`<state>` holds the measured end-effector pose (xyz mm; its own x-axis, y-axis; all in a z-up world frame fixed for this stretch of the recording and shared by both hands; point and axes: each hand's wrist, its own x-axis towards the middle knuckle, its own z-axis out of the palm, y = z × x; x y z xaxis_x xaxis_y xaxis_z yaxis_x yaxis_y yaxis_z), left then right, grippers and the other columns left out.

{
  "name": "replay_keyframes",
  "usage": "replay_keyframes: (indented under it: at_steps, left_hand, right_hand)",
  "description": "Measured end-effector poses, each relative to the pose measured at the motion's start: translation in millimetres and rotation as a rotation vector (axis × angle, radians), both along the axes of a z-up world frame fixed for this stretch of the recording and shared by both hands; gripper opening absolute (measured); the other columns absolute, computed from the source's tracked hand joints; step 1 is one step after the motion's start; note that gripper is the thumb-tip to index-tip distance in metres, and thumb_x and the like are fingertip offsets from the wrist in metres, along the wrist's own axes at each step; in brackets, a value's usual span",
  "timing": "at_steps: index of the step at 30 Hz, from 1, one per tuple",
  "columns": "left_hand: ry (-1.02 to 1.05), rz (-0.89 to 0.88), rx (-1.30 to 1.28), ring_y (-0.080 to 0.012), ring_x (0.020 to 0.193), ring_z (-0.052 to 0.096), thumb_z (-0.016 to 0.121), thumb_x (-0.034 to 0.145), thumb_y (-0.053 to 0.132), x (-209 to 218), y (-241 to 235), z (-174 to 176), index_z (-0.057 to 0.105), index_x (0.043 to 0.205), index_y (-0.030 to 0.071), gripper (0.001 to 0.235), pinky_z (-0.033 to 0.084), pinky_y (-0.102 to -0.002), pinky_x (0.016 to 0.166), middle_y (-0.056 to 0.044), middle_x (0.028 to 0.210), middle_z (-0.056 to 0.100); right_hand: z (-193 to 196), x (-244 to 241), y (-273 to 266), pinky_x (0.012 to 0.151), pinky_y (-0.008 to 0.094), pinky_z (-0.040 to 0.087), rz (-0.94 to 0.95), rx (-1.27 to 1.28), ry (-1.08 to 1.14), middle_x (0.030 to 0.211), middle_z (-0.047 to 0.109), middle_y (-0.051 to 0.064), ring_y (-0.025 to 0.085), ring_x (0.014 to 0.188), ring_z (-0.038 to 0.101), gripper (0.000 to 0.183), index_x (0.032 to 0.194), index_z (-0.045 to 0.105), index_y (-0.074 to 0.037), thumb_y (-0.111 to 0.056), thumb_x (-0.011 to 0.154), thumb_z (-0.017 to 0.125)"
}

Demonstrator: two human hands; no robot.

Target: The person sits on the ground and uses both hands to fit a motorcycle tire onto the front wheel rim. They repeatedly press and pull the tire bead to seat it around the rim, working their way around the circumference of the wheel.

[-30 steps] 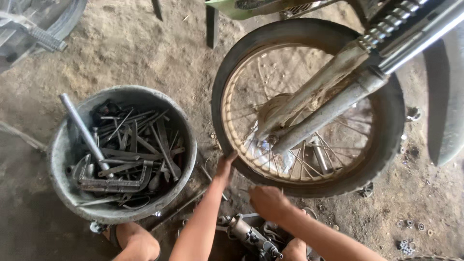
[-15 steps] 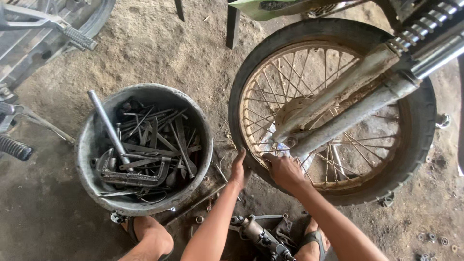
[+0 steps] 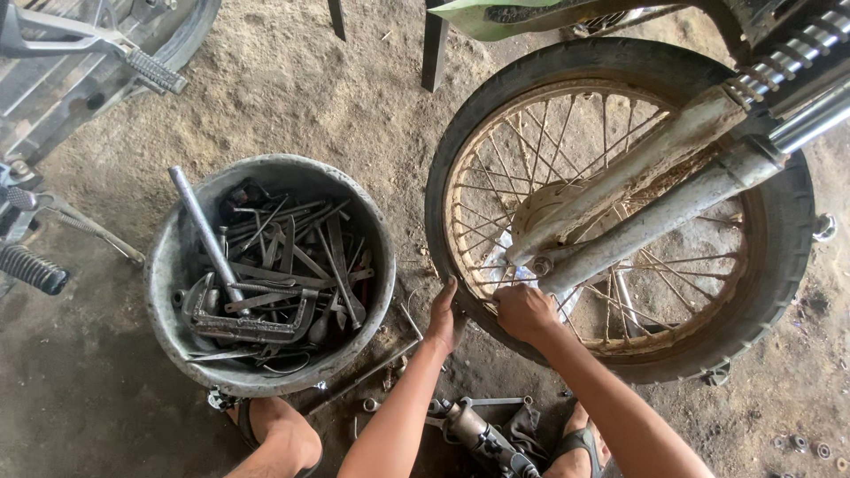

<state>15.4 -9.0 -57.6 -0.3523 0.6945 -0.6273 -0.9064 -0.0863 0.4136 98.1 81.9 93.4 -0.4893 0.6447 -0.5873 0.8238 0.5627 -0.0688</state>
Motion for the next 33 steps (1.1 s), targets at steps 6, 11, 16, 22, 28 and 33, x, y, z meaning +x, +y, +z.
replay_keyframes:
  at_steps: [6, 11, 16, 22, 28, 33]
  left_hand:
    - [0.004, 0.007, 0.029, -0.0241, 0.098, 0.055, 0.072, 0.073, 0.036, 6, -1, -30, 0.058, 0.111, 0.013, 0.046, 0.039, -0.042, 0.092, -0.004, 0.101, 0.058]
    - [-0.037, 0.006, 0.026, -0.0206, 0.081, 0.059, 0.075, 0.071, 0.030, 5, -1, 21, 0.061, 0.099, 0.007, 0.039, 0.047, -0.036, 0.081, -0.005, 0.085, 0.060]
    - [0.024, -0.021, 0.017, -0.0205, 0.065, 0.064, 0.077, 0.069, 0.024, 0, 8, -2, 0.062, 0.088, 0.003, 0.031, 0.053, -0.036, 0.069, -0.007, 0.070, 0.061]
    - [0.010, -0.010, -0.018, -0.0180, 0.060, 0.063, 0.077, 0.068, 0.023, 4, 2, 7, 0.061, 0.085, 0.003, 0.030, 0.052, -0.029, 0.060, -0.005, 0.066, 0.058]
    - [-0.024, -0.188, 0.172, -0.0133, 0.061, 0.059, 0.067, 0.072, 0.031, -6, -3, 24, 0.061, 0.075, 0.012, 0.020, 0.047, -0.024, 0.055, 0.000, 0.069, 0.063]
    - [-0.012, -0.350, 0.029, -0.0092, 0.035, 0.047, 0.065, 0.074, 0.045, -7, -8, 54, 0.053, 0.062, 0.014, 0.035, 0.031, -0.018, 0.029, 0.005, 0.050, 0.052]
  right_hand:
    - [-24, -3, 4, 0.074, 0.043, 0.054, 0.057, -0.018, -0.018, 0.084, 0.067, 0.008, 0.028, 0.087, 0.065, 0.021, 0.088, 0.069, -0.018, -0.019, 0.074, 0.053]
    - [-82, -5, -17, 0.049, 0.041, 0.046, 0.281, 0.522, 0.125, 0.059, 0.056, 0.010, 0.028, 0.061, 0.059, 0.015, 0.066, 0.062, -0.009, -0.014, 0.071, 0.050]
    - [24, -45, -6, 0.056, 0.046, 0.052, 0.303, 0.039, 0.071, 0.068, 0.065, 0.016, 0.035, 0.071, 0.066, 0.020, 0.069, 0.064, -0.004, -0.012, 0.076, 0.048]
    - [-63, -14, -9, 0.066, 0.042, 0.054, -0.096, -0.281, -0.116, 0.073, 0.067, 0.013, 0.029, 0.080, 0.066, 0.035, 0.074, 0.069, -0.005, -0.034, 0.074, 0.049]
    - [-45, -10, -104, 0.034, 0.025, 0.046, -0.730, -0.245, 0.522, 0.064, 0.058, 0.008, 0.015, 0.043, 0.050, 0.028, 0.085, 0.050, -0.002, -0.020, 0.095, 0.031]
    - [-83, 19, -117, 0.052, 0.040, 0.057, -0.170, 0.025, 0.221, 0.066, 0.063, 0.013, 0.030, 0.059, 0.064, 0.037, 0.120, 0.025, 0.002, -0.023, 0.093, 0.028]
